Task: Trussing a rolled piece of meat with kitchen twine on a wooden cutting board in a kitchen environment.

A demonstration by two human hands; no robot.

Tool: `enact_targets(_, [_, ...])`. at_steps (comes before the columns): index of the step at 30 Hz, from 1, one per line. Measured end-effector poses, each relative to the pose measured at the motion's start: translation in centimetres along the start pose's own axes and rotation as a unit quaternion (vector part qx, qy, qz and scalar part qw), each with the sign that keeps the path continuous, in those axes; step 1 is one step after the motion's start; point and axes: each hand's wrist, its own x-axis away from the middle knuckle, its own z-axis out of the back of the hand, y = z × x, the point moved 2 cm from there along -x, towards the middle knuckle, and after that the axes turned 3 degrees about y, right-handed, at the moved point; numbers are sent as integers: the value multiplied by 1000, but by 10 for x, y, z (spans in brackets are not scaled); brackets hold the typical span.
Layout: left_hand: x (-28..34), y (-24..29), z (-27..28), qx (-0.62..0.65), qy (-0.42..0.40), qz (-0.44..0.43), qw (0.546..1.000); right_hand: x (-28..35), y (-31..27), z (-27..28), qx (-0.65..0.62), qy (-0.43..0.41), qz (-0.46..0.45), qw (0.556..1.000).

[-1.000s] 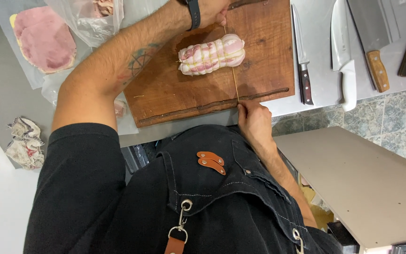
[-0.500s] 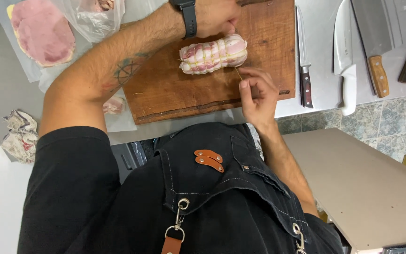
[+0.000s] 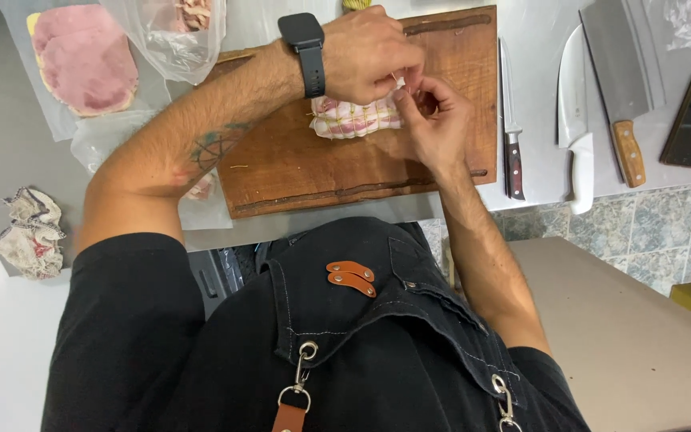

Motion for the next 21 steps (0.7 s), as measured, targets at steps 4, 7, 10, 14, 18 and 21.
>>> enact_targets(4, [-3,4,1,5,30,-40,999,-6,5,-6,48,2,76,996])
enact_targets(7, [0,8,-2,-29,73,-24,997,-8,5,-7,43,-10,96,994])
enact_targets(10, [20,26,4,-166,254,60,951,-11,7,-4,1,-28,23,999])
enact_targets(14, [45,28,-41,50,201,122,971,-14,11,0,-6,-27,-5,1000])
enact_targets(18, [44,17,-47,32,322,172,930,-13,7,0,3,-39,-4,999])
enact_targets(21, [33,28,-52,63,228,170,957,-13,14,1,-29,-29,-20,999])
